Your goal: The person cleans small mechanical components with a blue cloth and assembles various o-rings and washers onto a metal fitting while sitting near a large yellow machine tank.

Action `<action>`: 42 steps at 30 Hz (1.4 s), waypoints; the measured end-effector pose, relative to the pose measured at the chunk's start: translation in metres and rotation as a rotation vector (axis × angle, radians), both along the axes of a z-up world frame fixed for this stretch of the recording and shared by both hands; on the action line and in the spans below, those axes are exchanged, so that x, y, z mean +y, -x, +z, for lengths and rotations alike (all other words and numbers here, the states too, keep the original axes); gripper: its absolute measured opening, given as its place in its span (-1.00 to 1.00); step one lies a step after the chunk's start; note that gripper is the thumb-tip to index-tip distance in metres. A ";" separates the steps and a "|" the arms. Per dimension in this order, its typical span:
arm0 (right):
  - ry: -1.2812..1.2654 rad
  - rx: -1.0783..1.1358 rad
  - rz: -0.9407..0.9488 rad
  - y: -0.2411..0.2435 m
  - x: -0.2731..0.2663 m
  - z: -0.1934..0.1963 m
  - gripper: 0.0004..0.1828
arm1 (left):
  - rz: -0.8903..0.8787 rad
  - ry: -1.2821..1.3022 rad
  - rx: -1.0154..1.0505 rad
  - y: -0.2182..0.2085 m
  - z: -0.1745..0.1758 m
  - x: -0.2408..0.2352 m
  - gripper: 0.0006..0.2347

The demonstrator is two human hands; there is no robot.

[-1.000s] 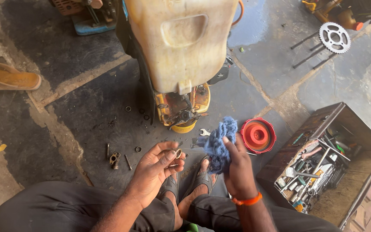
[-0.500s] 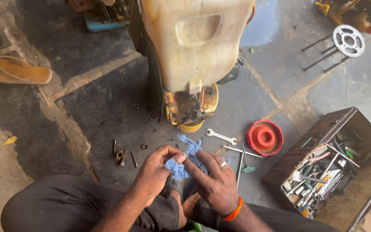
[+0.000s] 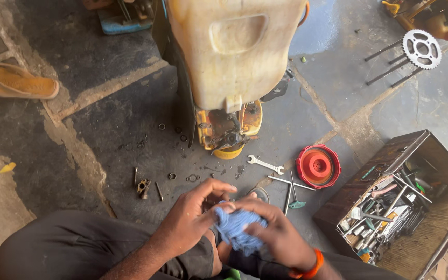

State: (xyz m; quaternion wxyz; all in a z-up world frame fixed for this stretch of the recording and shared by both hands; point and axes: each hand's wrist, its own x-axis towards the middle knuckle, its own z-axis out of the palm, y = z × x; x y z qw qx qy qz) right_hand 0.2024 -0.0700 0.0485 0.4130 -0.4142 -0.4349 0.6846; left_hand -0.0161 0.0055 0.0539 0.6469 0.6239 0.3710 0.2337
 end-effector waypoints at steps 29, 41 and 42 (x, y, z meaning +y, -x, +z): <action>-0.729 -1.059 -0.637 0.012 -0.008 0.008 -0.54 | 0.163 0.826 -0.305 -0.005 -0.048 0.000 -0.76; -0.185 -0.318 -0.225 0.018 -0.016 -0.034 -0.74 | 0.040 0.079 -0.016 -0.006 -0.021 -0.005 -0.76; 0.016 -0.163 -0.251 0.016 -0.014 -0.038 -0.71 | 0.034 -0.011 0.034 -0.005 -0.017 -0.004 -0.75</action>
